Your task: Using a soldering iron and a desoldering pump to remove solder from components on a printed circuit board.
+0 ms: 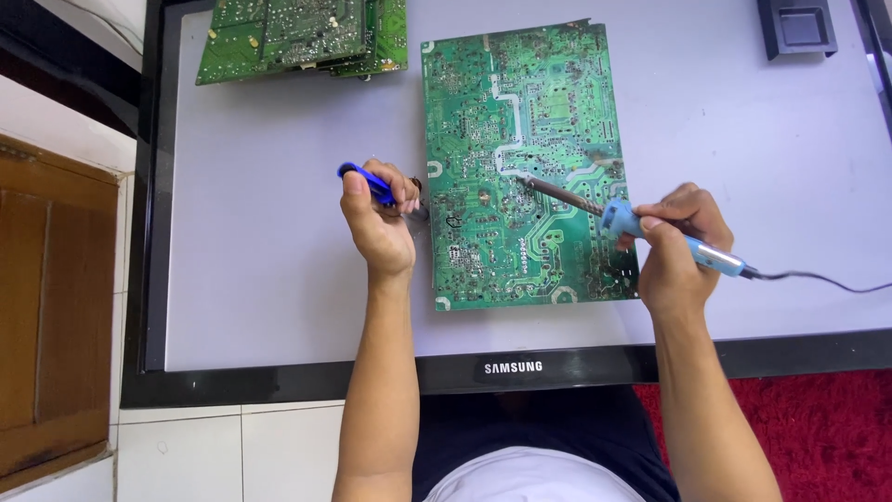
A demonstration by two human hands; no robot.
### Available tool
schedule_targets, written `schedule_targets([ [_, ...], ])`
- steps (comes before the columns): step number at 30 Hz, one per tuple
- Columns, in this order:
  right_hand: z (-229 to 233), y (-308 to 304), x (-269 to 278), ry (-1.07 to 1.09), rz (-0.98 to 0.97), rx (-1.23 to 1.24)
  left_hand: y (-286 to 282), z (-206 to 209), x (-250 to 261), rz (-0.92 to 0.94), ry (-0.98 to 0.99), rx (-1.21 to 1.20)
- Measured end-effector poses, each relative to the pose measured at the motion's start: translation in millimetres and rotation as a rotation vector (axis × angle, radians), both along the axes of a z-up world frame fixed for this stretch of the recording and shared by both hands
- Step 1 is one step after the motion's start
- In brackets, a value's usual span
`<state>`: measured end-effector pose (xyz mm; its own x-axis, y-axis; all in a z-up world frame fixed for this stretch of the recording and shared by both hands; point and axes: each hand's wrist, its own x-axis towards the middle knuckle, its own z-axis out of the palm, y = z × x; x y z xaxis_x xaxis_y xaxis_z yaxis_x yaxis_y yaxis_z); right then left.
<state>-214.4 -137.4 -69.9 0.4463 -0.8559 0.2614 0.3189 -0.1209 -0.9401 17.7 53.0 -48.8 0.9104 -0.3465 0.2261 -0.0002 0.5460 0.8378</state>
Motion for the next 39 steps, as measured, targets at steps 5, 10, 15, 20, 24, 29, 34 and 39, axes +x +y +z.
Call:
schedule_targets([
  [5,6,-1,0,0.006,0.022,-0.018,6,0,2,-0.077,-0.097,0.075],
  [10,8,-2,-1,0.013,0.012,-0.013,6,6,-1,-0.144,-0.208,0.14],
  [15,12,-3,2,0.043,0.019,0.01,5,5,-2,-0.154,-0.3,0.174],
  [20,56,-2,16,0.199,-0.002,0.021,4,-1,-4,-0.108,-0.278,0.192],
  [24,96,-6,34,0.372,0.027,-0.065,2,-4,-4,-0.069,-0.255,0.178],
  [29,105,-11,60,0.34,0.016,-0.133,1,-2,-8,-0.056,-0.205,0.179],
  [34,100,-13,74,0.307,-0.021,-0.203,-1,-4,-7,-0.089,-0.152,0.169],
  [39,85,-21,88,0.224,-0.113,-0.325,-3,-7,-7,-0.072,-0.14,0.155],
])
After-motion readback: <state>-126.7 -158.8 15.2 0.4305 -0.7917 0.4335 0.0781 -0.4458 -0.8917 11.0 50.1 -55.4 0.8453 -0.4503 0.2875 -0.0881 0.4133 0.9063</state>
